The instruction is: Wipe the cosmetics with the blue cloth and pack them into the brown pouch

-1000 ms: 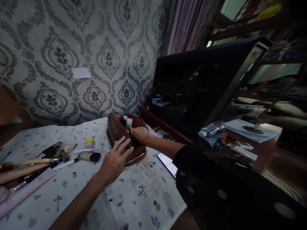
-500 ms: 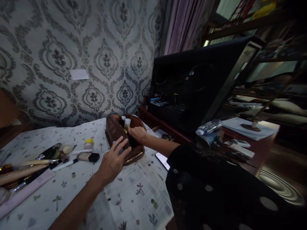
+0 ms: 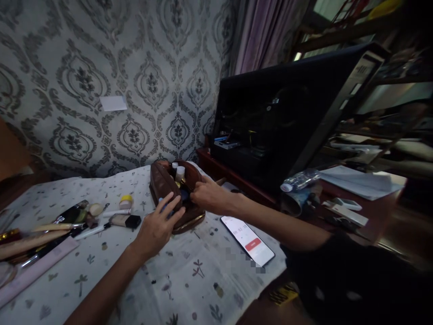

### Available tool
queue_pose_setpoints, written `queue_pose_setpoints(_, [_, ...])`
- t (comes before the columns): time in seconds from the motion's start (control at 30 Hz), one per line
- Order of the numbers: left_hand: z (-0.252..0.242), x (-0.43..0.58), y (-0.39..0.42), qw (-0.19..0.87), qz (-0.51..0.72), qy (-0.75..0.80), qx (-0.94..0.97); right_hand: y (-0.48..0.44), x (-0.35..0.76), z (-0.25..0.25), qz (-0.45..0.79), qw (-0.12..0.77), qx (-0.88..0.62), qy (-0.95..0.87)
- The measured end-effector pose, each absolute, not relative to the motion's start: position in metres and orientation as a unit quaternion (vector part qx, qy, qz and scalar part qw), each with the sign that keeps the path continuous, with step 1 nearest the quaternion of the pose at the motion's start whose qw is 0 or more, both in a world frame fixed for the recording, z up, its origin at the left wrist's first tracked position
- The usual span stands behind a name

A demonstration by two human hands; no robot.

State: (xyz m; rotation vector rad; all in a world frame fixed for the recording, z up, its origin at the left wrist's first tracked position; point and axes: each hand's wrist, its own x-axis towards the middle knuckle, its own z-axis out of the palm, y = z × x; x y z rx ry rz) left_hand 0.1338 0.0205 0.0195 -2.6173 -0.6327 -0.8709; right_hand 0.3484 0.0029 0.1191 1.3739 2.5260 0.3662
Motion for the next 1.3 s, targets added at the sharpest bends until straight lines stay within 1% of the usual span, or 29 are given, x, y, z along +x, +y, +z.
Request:
queue_pose_setpoints(0.17, [0.025,0.131,0.021,0.202,-0.291,-0.214,-0.91,-0.032,0.359,0.106,0.112,0.117,0.474,0.865])
queue_pose_setpoints(0.27, [0.029,0.129,0.019,0.218,-0.283,-0.217,-0.908,-0.04,0.361,0.102,0.107,0.114,0.471,0.868])
queue_pose_setpoints(0.37, [0.033,0.128,0.017,0.256,-0.269,-0.214,-0.903,-0.044,0.361,0.101,0.093,0.114,0.479,0.865])
queue_pose_setpoints(0.5, [0.037,0.125,0.015,0.3,-0.246,-0.211,-0.897,-0.045,0.363,0.098,0.088,0.091,0.477,0.87])
queue_pose_setpoints(0.67, [0.039,0.122,0.014,0.321,-0.238,-0.211,-0.892,-0.046,0.363,0.095,0.079,0.064,0.471,0.876])
queue_pose_setpoints(0.8, [0.038,0.121,0.012,0.32,-0.231,-0.225,-0.891,-0.049,0.362,0.094,0.09,0.053,0.471,0.876])
queue_pose_setpoints(0.93, [0.036,0.123,0.011,0.296,-0.23,-0.23,-0.898,-0.053,0.36,0.082,0.11,0.034,0.481,0.869])
queue_pose_setpoints(1.07, [0.035,0.122,0.008,0.274,-0.218,-0.239,-0.906,-0.057,0.358,0.067,0.111,-0.008,0.489,0.865])
queue_pose_setpoints(1.2, [0.029,0.113,0.003,0.237,-0.239,-0.25,-0.908,-0.061,0.357,0.058,0.094,-0.049,0.503,0.857])
queue_pose_setpoints(1.3, [0.018,0.097,-0.001,0.211,-0.242,-0.263,-0.91,-0.064,0.357,0.053,0.094,-0.106,0.508,0.85])
